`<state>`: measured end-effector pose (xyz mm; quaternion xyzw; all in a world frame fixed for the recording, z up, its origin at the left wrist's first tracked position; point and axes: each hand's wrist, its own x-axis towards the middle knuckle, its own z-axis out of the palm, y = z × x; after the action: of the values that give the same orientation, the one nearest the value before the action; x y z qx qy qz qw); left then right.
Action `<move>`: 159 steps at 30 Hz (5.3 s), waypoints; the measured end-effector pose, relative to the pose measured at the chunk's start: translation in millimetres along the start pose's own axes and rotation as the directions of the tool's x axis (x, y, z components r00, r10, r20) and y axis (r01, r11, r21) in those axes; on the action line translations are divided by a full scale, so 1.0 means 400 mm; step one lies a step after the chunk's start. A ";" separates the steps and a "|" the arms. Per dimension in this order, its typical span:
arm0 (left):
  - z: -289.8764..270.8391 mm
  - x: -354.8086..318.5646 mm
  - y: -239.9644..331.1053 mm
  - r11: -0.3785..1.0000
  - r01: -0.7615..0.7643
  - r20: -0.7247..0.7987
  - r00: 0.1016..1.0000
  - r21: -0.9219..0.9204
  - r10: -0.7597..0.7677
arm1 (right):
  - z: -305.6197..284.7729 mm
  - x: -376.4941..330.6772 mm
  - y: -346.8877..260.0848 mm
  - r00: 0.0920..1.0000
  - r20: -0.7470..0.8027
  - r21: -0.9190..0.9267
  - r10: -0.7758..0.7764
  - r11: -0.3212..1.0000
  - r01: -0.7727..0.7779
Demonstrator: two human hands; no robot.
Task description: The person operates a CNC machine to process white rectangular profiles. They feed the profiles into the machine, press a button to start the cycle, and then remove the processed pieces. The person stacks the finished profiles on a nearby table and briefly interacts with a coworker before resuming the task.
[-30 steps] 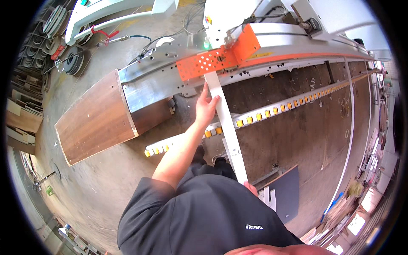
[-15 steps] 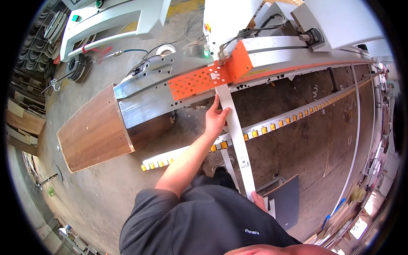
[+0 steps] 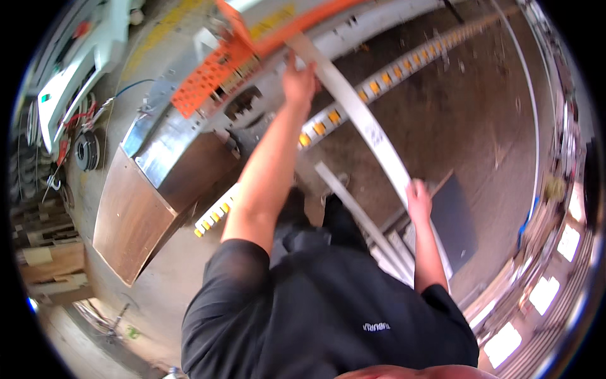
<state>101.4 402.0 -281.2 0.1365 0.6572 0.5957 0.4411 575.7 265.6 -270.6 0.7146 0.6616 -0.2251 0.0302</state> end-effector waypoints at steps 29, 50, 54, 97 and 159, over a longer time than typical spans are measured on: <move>-0.287 -0.840 -0.746 0.678 0.575 0.442 0.514 0.457 -0.735 | 0.825 -0.036 0.297 0.782 0.619 0.269 -0.067 0.954 -0.131; -0.220 -0.762 -0.052 0.781 -0.486 0.692 0.716 0.393 0.097 | 0.133 -0.386 0.066 0.959 0.171 0.543 -0.224 0.834 0.097; -0.334 -0.775 -0.072 0.745 -0.568 0.663 0.712 0.349 0.232 | 0.132 -0.409 0.056 0.958 0.158 0.514 -0.241 0.848 0.128; -0.459 -0.212 -0.156 0.973 -0.191 -0.137 0.968 0.128 0.208 | 0.201 -0.401 -0.085 0.866 0.494 0.141 0.079 0.975 -0.170; -0.098 -0.721 -0.544 0.579 -0.516 0.775 0.418 0.632 -0.474 | 0.493 -0.811 0.440 0.738 0.513 0.221 0.438 0.764 -0.607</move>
<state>312.8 117.6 -361.5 0.6298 0.4975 0.0522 0.5942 681.4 -125.5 -375.1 0.7975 0.3497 -0.4808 0.1022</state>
